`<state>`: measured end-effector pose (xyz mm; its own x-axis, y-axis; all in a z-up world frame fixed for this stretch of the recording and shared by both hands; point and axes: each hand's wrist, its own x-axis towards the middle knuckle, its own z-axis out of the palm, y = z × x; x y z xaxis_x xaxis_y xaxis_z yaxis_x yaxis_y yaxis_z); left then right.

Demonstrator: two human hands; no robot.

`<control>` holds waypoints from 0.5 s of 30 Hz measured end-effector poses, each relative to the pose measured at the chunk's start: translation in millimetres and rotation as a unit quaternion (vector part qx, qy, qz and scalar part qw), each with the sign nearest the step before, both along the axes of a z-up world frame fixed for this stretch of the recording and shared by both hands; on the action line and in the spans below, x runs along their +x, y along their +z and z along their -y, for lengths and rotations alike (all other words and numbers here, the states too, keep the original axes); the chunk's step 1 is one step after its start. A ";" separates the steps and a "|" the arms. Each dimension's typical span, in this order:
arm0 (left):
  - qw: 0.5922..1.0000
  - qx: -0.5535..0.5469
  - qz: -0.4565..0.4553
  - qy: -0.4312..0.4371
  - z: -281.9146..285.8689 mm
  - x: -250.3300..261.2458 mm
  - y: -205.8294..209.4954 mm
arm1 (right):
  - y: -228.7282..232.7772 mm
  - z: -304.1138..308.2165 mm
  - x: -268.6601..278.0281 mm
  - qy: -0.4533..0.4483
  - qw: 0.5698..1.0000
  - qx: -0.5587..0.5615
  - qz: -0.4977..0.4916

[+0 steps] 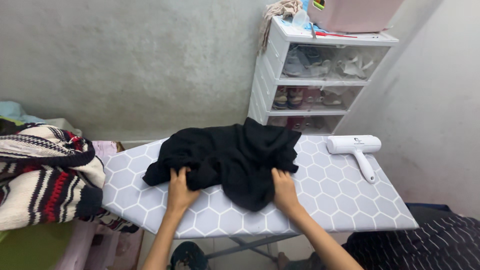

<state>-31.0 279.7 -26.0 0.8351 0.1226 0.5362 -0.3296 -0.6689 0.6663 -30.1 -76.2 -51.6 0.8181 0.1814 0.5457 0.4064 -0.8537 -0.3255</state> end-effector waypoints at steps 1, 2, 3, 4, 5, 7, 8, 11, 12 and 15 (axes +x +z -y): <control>1.000 0.004 -0.002 -0.005 0.1 0.2 3.0 | 3.0 0.0 8.7 0.008 1.000 0.004 0.011; 1.000 0.008 -0.007 -0.008 -0.1 -1.7 3.8 | 8.3 0.0 23.7 0.016 1.000 0.004 0.022; 0.999 0.014 -0.035 0.002 0.7 -1.2 4.2 | 13.4 0.6 36.6 0.024 0.999 0.004 0.034; 0.998 0.021 -0.064 0.013 -1.2 -3.4 3.3 | 15.7 1.2 44.5 0.033 0.999 0.040 0.006; 0.995 0.028 -0.093 0.024 -3.2 -7.1 1.1 | 20.6 4.4 55.3 0.042 0.996 0.075 -0.021; 0.994 0.055 -0.081 0.049 -10.7 -9.5 -1.9 | 27.6 12.2 67.0 0.011 0.990 0.132 -0.040; 0.993 0.068 -0.076 0.059 -15.4 -12.5 -5.4 | 28.5 22.4 64.1 -0.032 0.987 0.154 -0.039; 0.991 0.088 -0.039 0.095 -36.7 -28.1 -18.6 | 27.2 77.5 38.1 -0.097 0.973 0.131 0.166; 0.987 0.100 -0.052 0.112 -42.3 -31.8 -20.9 | 22.6 100.6 19.3 -0.137 0.962 0.123 0.203; 0.979 0.123 -0.077 0.144 -49.8 -42.3 -20.3 | 15.8 180.2 -41.4 -0.248 0.946 0.073 0.194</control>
<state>-73.2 329.5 -46.3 0.8580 0.2492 0.4492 -0.0110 -0.8653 0.5011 -71.5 -256.4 -35.8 0.5163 -0.2729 0.8118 0.0808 -0.9281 -0.3634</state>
